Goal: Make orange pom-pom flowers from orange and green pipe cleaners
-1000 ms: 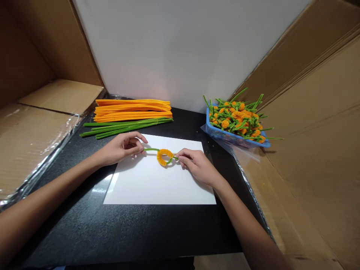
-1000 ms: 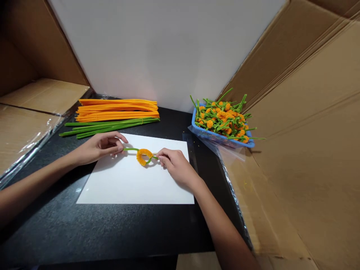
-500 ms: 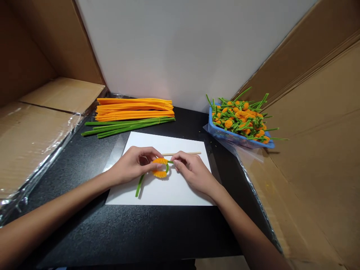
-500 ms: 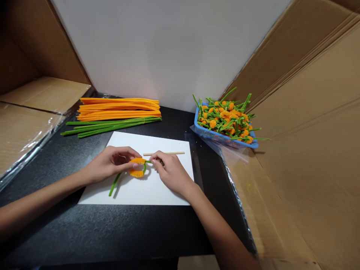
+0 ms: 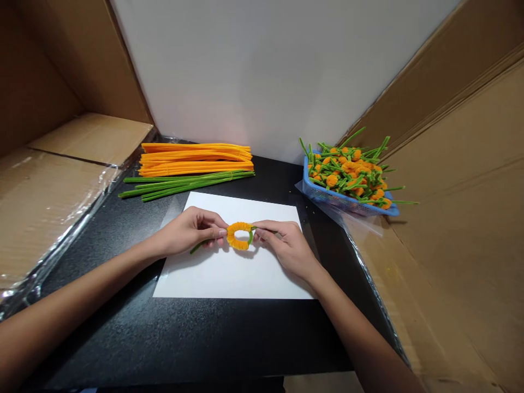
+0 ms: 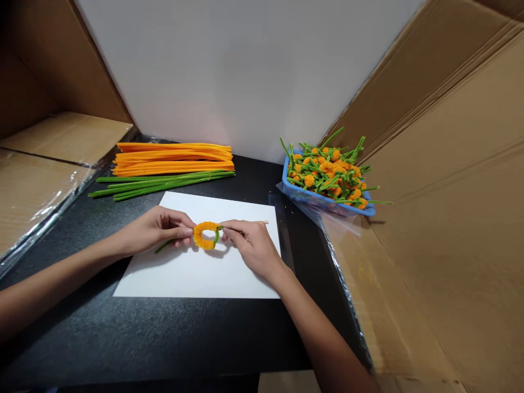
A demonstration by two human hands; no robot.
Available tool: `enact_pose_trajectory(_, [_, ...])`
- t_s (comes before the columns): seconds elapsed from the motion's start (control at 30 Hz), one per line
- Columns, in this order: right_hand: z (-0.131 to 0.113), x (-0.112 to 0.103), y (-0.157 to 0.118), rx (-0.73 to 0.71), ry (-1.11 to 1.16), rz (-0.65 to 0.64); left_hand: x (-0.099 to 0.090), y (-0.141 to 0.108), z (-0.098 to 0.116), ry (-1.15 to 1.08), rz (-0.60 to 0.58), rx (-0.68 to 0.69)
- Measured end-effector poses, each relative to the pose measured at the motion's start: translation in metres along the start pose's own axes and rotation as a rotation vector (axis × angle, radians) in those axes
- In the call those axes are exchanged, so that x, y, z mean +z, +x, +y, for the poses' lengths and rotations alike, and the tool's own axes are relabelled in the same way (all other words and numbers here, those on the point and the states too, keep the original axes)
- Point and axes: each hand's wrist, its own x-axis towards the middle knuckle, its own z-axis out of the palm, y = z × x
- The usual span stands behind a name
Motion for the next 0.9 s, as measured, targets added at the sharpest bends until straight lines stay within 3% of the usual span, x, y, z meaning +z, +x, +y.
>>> enact_pose_trajectory(0.2, [0.001,0.001,0.000,0.026,0.086,0.202,-0.005,0.001,0.000,-0.050,-0.028,-0.036])
enact_pose_trajectory(0.33, [0.001,-0.003,0.002,0.060,0.148,0.264,-0.010,0.001,0.000,-0.022,-0.005,-0.028])
enact_pose_trajectory(0.77, [0.002,-0.019,0.005,0.128,0.170,0.269,-0.031,0.001,0.004,0.084,0.037,0.024])
enact_pose_trajectory(0.9, [0.003,-0.024,0.006,0.147,0.098,0.116,-0.027,0.001,0.002,0.193,0.097,0.067])
